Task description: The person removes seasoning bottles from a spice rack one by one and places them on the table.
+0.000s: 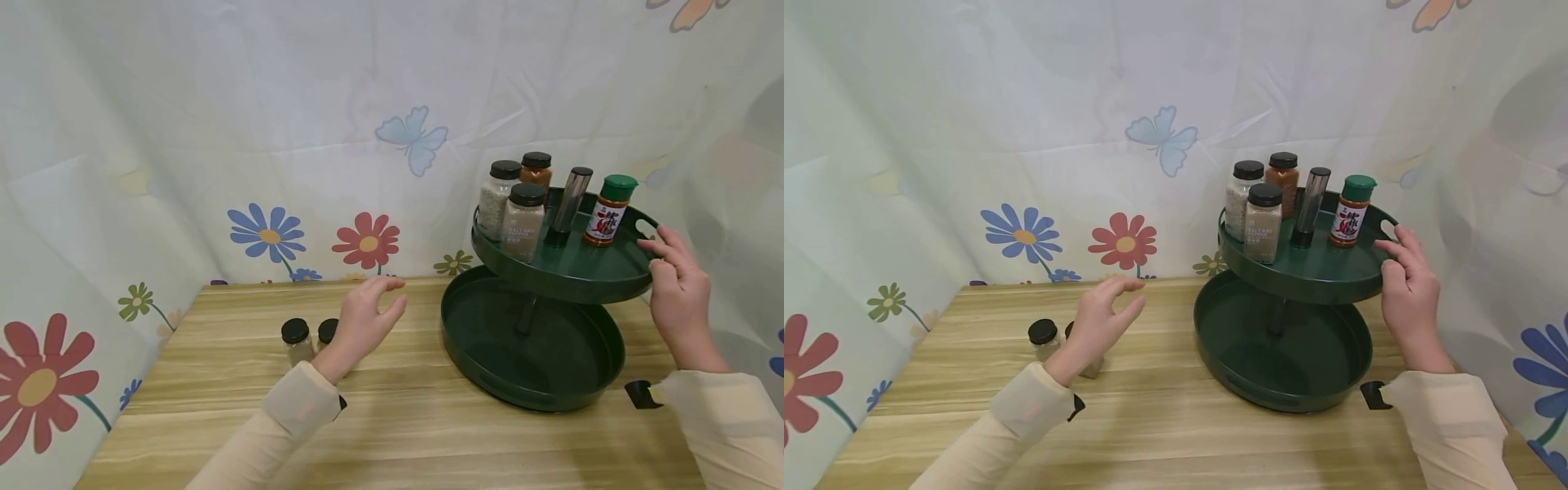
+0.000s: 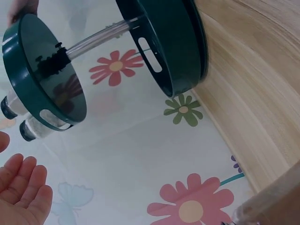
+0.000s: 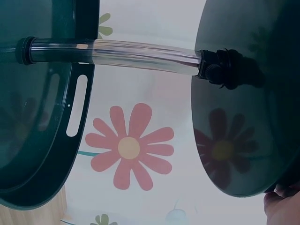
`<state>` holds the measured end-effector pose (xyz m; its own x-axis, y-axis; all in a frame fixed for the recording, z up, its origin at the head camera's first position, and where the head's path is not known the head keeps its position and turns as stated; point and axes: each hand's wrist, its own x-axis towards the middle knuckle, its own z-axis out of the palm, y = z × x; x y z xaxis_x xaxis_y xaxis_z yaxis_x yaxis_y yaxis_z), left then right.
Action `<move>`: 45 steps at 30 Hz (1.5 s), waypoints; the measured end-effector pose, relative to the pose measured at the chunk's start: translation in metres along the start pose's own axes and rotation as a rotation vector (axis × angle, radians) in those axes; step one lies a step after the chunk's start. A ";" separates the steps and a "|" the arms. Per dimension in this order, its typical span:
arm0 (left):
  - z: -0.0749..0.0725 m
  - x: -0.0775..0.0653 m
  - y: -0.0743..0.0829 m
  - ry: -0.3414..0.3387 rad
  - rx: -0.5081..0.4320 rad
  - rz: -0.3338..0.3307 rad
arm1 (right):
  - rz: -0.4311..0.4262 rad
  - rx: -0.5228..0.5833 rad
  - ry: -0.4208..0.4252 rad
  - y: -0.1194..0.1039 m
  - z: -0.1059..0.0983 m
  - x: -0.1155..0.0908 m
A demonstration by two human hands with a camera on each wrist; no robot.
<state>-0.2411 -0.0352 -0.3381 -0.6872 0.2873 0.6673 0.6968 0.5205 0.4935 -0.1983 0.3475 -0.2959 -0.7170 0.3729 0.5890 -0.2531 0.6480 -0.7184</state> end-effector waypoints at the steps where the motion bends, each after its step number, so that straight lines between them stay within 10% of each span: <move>1: 0.001 0.001 0.001 -0.002 -0.004 -0.001 | 0.000 0.001 -0.003 0.000 0.000 0.000; 45: 0.006 0.061 0.039 -0.149 -0.263 0.017 | -0.014 -0.008 -0.014 -0.001 0.000 -0.001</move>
<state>-0.2570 0.0073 -0.2810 -0.6842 0.4191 0.5968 0.7242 0.2941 0.6237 -0.1972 0.3463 -0.2962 -0.7222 0.3547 0.5939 -0.2580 0.6584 -0.7071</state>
